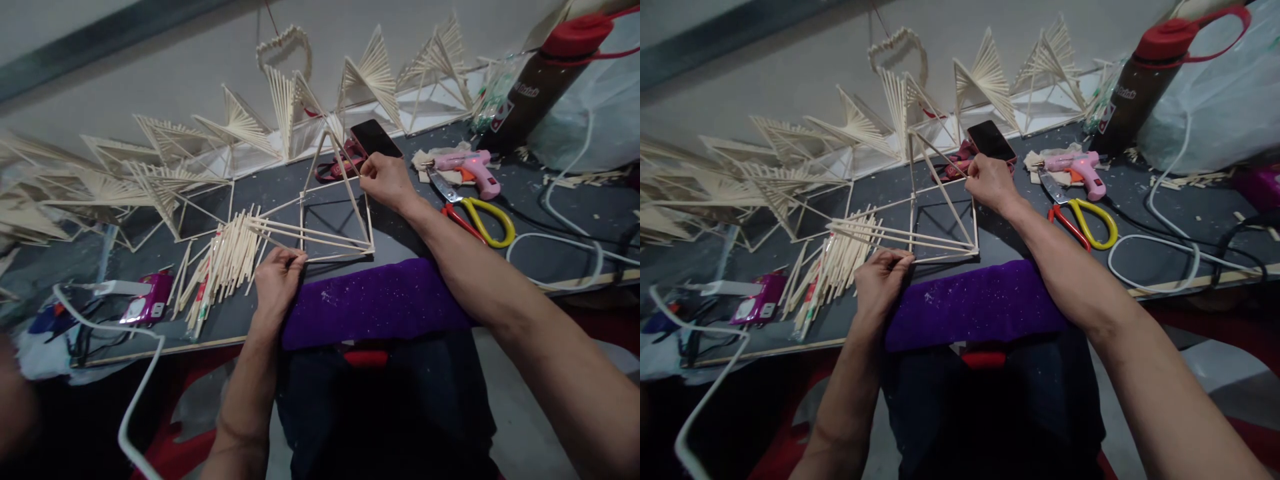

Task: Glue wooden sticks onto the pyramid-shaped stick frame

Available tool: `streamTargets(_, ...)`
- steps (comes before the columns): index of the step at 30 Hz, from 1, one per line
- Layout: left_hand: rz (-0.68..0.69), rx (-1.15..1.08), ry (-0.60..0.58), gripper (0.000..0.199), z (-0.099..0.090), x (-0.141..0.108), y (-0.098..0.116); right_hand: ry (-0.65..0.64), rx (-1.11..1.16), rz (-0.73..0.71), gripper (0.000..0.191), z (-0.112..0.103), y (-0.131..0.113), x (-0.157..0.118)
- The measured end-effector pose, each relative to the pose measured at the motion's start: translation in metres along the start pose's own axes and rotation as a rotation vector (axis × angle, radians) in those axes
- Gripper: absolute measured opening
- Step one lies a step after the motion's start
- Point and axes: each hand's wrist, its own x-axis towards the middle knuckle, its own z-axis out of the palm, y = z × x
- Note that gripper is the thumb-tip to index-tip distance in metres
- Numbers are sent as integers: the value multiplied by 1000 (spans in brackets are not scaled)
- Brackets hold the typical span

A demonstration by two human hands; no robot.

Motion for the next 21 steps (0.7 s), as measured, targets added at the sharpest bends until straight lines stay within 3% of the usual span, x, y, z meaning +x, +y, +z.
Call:
streamTargets(5,3,-61,128,15,-24,9,12,45,130,49,9,0,0,2)
streamTargets(9,-13,-162,54,15,-39,32,13,17,197,118,8,-2,2,2)
streamTargets(14,-260,-444,-92,10,-23,62,-4,-146,89,236,9,-10,2,-1)
streamTargets(21,-333,-566,-134,8,0,80,-19,-398,-1,330,13,-19,6,-2)
